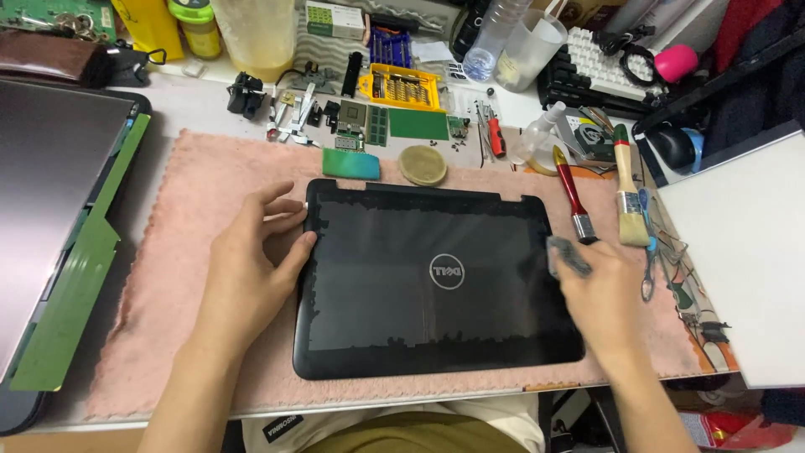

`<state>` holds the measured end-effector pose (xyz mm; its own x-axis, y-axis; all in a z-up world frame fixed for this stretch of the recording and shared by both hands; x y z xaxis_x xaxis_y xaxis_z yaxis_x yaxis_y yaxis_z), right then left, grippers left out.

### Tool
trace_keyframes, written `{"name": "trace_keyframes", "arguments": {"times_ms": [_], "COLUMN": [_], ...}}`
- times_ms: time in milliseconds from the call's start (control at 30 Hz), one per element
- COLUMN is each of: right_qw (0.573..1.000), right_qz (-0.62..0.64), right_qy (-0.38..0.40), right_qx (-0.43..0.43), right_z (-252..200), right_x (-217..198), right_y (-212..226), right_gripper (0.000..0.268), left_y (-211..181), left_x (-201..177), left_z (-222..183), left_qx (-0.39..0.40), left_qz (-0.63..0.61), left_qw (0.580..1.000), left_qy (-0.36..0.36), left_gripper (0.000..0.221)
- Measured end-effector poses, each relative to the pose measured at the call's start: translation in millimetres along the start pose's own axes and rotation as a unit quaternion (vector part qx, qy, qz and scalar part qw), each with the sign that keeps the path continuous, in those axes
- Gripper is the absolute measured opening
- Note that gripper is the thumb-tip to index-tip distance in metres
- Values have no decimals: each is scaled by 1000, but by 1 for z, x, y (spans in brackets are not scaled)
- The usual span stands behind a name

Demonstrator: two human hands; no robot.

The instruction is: The person is cleaning the back cover of a laptop by wiping it with a sponge and using a small plastic tool to scrape off residue.

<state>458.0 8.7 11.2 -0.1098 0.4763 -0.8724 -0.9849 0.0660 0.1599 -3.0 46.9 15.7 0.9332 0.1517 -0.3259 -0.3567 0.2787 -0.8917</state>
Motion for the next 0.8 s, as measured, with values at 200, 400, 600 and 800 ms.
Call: {"name": "trace_keyframes", "arguments": {"times_ms": [200,400,600,800], "right_qw": [999,957,931,952], "right_qz": [-33,257,233,230], "right_qy": [-4,41,29,54], "right_qx": [-31,-131,-280,-194], "right_z": [-8,-17,-35,-31], "right_x": [11,47,56,52], "right_y": [41,212,314,222], "right_gripper": [37,38,17,49], "left_y": [-2,-6,3,-1], "left_x": [-1,-2,-2,-4], "left_z": [0,1,1,3], "left_qx": [-13,-4,22,-46], "left_qz": [-11,3,7,-9], "left_qw": [1000,1000,999,998], "left_qy": [0,4,23,45], "left_gripper": [66,67,64,62]}}
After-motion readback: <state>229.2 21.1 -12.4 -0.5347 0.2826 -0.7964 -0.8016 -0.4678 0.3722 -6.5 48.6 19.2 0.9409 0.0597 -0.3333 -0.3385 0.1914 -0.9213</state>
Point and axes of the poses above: each hand's wrist, its own z-axis towards the middle knuckle, its own x-axis out of the palm, y = z × x, the point moved 5 cm from there along z, towards the middle knuckle, and after that the axes turned 4 degrees about -z, right-handed, at the moved point
